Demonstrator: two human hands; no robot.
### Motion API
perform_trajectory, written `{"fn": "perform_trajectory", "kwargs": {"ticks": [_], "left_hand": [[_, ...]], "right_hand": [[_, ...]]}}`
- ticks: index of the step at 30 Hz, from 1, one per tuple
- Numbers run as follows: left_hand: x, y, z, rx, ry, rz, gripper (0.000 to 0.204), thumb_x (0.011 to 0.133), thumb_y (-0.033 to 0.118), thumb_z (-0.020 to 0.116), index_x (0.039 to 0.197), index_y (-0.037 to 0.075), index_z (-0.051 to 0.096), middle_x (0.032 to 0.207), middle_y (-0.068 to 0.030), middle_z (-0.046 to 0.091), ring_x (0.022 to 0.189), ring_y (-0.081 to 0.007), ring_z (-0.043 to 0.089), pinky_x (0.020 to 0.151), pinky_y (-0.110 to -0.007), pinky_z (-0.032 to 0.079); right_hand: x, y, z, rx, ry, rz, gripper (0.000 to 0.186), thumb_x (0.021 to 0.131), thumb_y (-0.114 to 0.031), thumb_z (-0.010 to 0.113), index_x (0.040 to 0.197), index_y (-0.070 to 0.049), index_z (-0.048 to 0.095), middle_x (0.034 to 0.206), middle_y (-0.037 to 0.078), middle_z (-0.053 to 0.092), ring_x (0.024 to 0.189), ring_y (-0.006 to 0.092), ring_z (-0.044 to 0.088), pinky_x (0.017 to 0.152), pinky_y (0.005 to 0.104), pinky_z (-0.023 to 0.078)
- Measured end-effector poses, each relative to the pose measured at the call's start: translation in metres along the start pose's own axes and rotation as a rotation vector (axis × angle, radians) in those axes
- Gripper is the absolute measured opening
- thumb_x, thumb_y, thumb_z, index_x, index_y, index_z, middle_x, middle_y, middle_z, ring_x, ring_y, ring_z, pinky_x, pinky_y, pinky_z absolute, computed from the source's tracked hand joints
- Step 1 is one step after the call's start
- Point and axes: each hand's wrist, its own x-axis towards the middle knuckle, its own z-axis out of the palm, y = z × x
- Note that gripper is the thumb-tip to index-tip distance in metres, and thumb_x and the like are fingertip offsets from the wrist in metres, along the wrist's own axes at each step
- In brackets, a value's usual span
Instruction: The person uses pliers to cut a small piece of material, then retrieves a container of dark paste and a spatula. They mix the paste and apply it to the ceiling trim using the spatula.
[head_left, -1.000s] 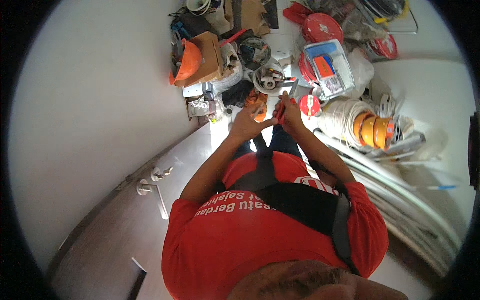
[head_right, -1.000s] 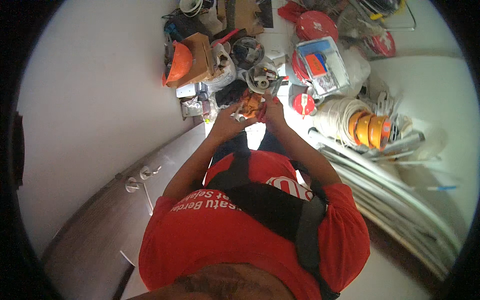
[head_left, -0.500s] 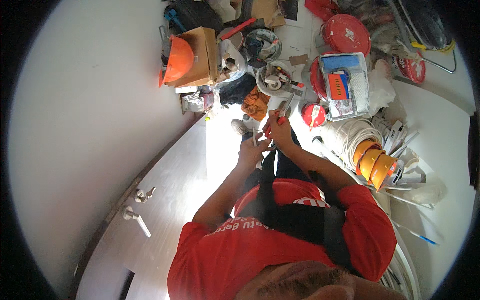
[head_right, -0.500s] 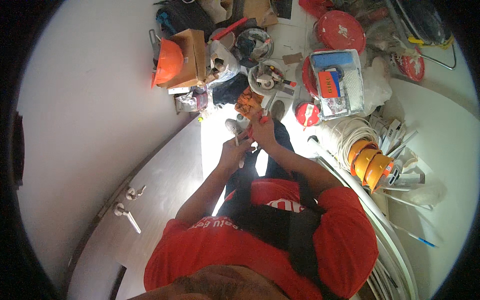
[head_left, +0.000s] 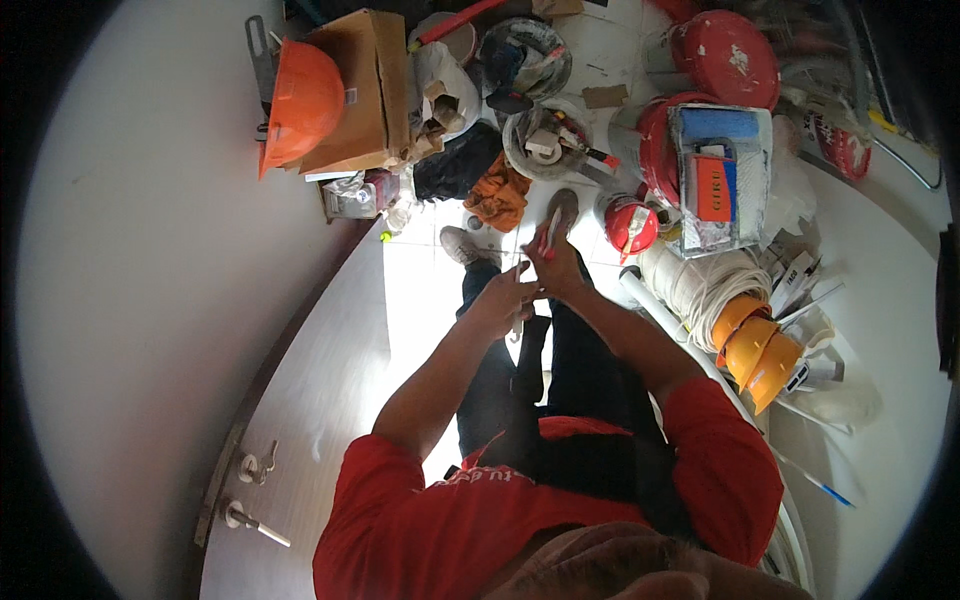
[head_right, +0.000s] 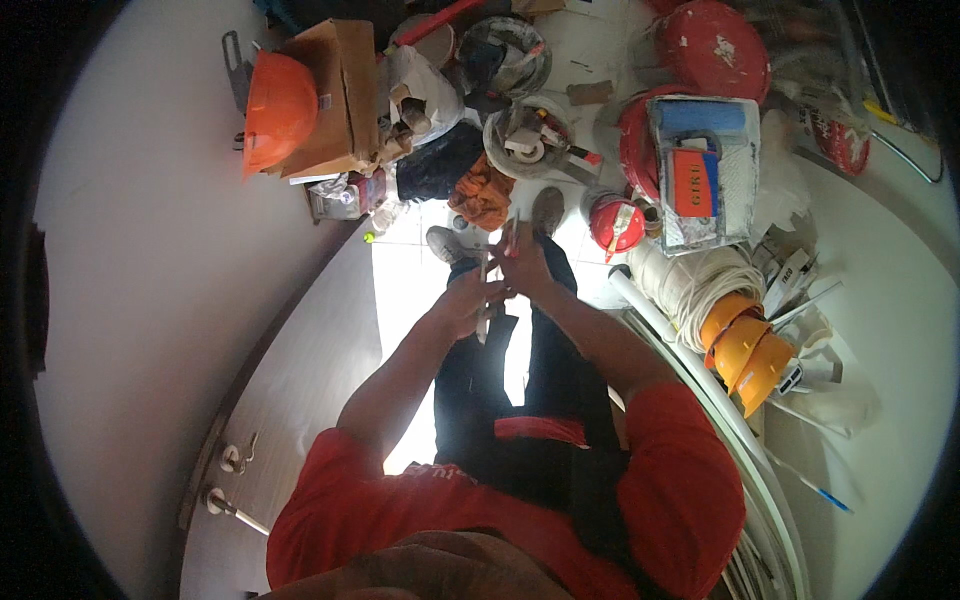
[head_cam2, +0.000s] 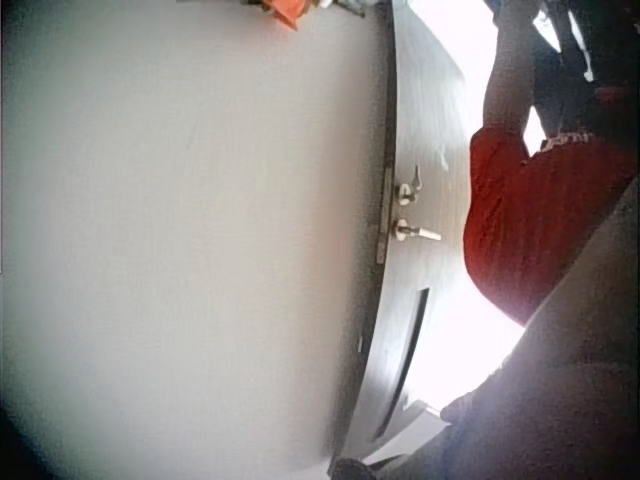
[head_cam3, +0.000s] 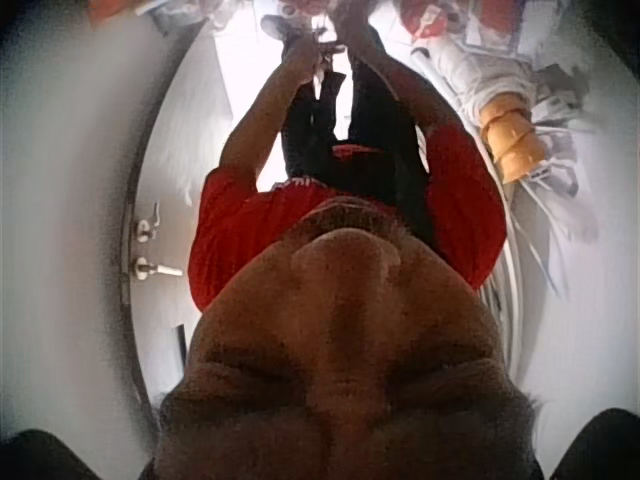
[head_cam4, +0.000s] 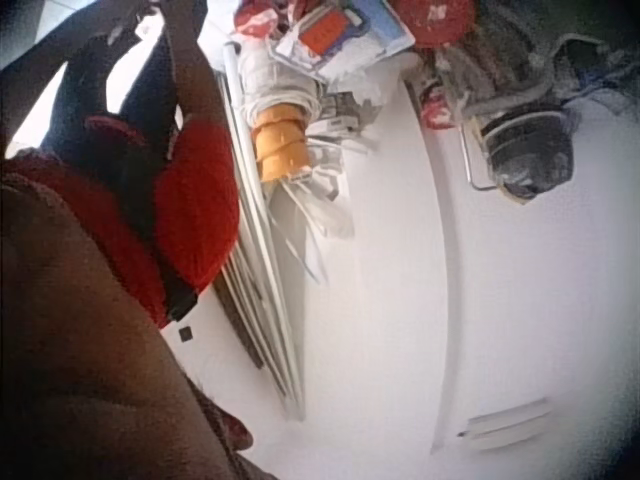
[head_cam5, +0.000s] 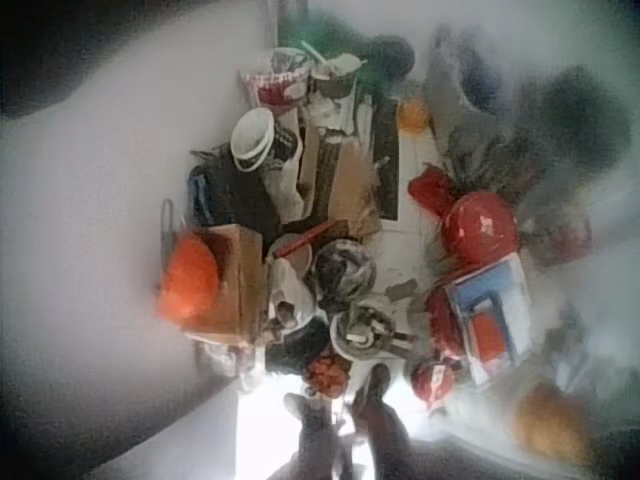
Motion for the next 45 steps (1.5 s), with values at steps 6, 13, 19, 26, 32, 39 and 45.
{"fn": "perform_trajectory", "kwargs": {"ticks": [6, 13, 19, 26, 32, 39, 45], "left_hand": [[0.037, 0.058, -0.017, -0.483, 0.457, -0.516, 0.066, 0.099, 0.037, 0.052, 0.153, 0.006, 0.031, 0.138, -0.0125, 0.058, 0.1, -0.0195, 0.062, 0.052, -0.026, 0.041], [0.002, 0.01, -0.056, -0.53, 0.642, -0.56, 0.05, 0.107, 0.038, 0.041, 0.144, 0.006, 0.046, 0.087, -0.0056, 0.062, 0.065, -0.0123, 0.055, 0.05, -0.026, 0.041], [-0.005, -0.005, -0.059, -0.441, 0.622, -0.624, 0.057, 0.108, 0.043, 0.039, 0.149, 0.004, 0.042, 0.074, 0.0003, 0.059, 0.048, -0.0078, 0.046, 0.042, -0.023, 0.037], [0.004, -0.039, -0.06, -0.528, 0.604, -0.539, 0.048, 0.107, 0.031, 0.044, 0.146, 0.003, 0.048, 0.071, 0.0007, 0.057, 0.045, -0.0067, 0.042, 0.039, -0.022, 0.034], [0.007, -0.026, -0.057, -0.441, 0.651, -0.607, 0.048, 0.11, 0.029, 0.037, 0.143, -0.005, 0.047, 0.069, -0.001, 0.056, 0.043, -0.0067, 0.041, 0.037, -0.023, 0.033], [0.018, -0.024, -0.065, -0.442, 0.592, -0.567, 0.05, 0.11, 0.035, 0.039, 0.139, -0.005, 0.05, 0.07, 0.0007, 0.056, 0.045, -0.0053, 0.041, 0.039, -0.021, 0.033], [0.004, -0.021, -0.053, -0.454, 0.612, -0.464, 0.05, 0.108, 0.038, 0.045, 0.136, -0.002, 0.055, 0.081, 0.0014, 0.063, 0.048, -0.003, 0.043, 0.044, -0.019, 0.037]], "right_hand": [[0.138, 0.105, -0.012, -0.642, 0.034, -0.214, 0.051, 0.09, -0.042, 0.072, 0.119, -0.003, 0.054, 0.098, 0.02, 0.064, 0.095, 0.0395, 0.064, 0.082, 0.0478, 0.053], [0.217, 0.183, -0.021, -0.994, -0.059, 0.001, 0.054, 0.089, -0.051, 0.069, 0.112, -0.003, 0.062, 0.1, 0.017, 0.069, 0.099, 0.0398, 0.067, 0.084, 0.0482, 0.055], [0.275, 0.176, -0.036, -1.091, 0.054, -0.062, 0.038, 0.092, -0.039, 0.065, 0.102, -0.002, 0.067, 0.103, 0.02, 0.069, 0.097, 0.0354, 0.069, 0.08, 0.0466, 0.057], [0.362, 0.22, -0.089, -1.184, 0.167, 0.109, 0.022, 0.091, -0.025, 0.063, 0.101, -0.007, 0.071, 0.102, 0.019, 0.07, 0.1, 0.0361, 0.069, 0.083, 0.048, 0.056], [0.373, 0.22, -0.063, -1.095, 0.149, -0.063, 0.024, 0.094, -0.022, 0.057, 0.108, -0.008, 0.07, 0.107, 0.018, 0.07, 0.101, 0.0348, 0.068, 0.084, 0.0482, 0.055], [0.381, 0.25, -0.065, -1.127, 0.162, -0.088, 0.025, 0.094, -0.017, 0.053, 0.113, -0.006, 0.065, 0.109, 0.018, 0.069, 0.104, 0.0379, 0.067, 0.086, 0.0498, 0.055], [0.357, 0.182, -0.047, -1.169, -0.089, 0.122, 0.04, 0.09, -0.032, 0.059, 0.122, -0.01, 0.062, 0.109, 0.02, 0.069, 0.103, 0.04, 0.067, 0.087, 0.0527, 0.055]]}}
